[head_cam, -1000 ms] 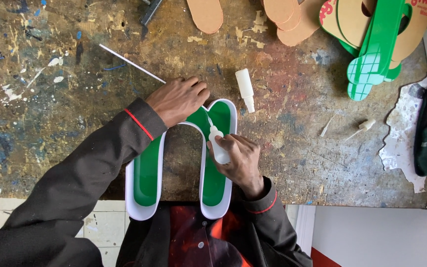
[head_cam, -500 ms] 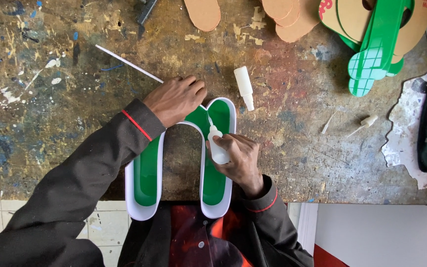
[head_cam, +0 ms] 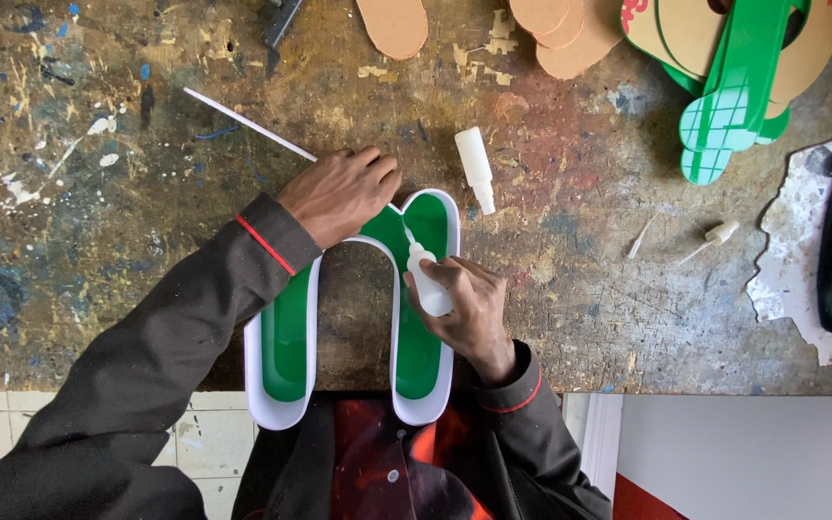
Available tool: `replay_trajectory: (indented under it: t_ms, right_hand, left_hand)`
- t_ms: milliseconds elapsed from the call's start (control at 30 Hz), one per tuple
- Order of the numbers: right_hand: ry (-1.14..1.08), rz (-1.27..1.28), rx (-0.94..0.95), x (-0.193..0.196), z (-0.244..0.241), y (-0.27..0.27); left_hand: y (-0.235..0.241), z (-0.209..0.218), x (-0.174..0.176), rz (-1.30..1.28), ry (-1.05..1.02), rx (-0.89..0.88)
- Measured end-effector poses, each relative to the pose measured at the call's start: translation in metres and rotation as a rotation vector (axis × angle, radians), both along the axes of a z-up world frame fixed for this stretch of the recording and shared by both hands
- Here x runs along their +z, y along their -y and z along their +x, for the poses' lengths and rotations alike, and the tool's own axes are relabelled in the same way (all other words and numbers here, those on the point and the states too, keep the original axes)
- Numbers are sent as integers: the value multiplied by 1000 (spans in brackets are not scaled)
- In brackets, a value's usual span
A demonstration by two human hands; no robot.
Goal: The person constructs a three-dimensional sign letter by applying glue to the edges of a green acrylic letter base and then carefully attaching a flexible white plastic strip around the perimeter.
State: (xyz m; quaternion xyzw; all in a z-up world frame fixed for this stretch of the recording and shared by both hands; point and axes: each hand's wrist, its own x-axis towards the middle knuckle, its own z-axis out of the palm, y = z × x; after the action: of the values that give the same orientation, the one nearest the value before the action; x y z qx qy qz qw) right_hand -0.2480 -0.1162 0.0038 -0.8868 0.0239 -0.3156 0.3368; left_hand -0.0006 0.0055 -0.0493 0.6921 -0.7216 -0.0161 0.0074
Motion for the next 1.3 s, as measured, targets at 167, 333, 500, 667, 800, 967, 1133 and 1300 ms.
replay_trajectory:
  t_ms: [167,333,500,667,800,967,1133,1300]
  right_hand:
    - [62,125,-64,-27,-17,0]
    - [231,203,-394,-36,-43,13]
    - [34,462,-696,-9,-21,62]
    - [-255,272,-762,14,-24,99]
    - [-212,71,-578,21,-20,84]
    - [-408,-75,-118,59,47,42]
    - [-379,-283,95,37,78,44]
    - [-334,-156,6,14,84,37]
  left_hand:
    - [0,0,-1,8,-7,5]
    - [-2,2,-8,25,-5,2]
    - [-2,2,-6,14,1,-6]
    - [-1,1,-7,-8,16,-6]
    - [0,-1,-7,16,14,20]
    - [2,-8,16,-1,-29,70]
    - [3,-18,21,-14,-129,189]
    - [7,-15,36,-49,-183,180]
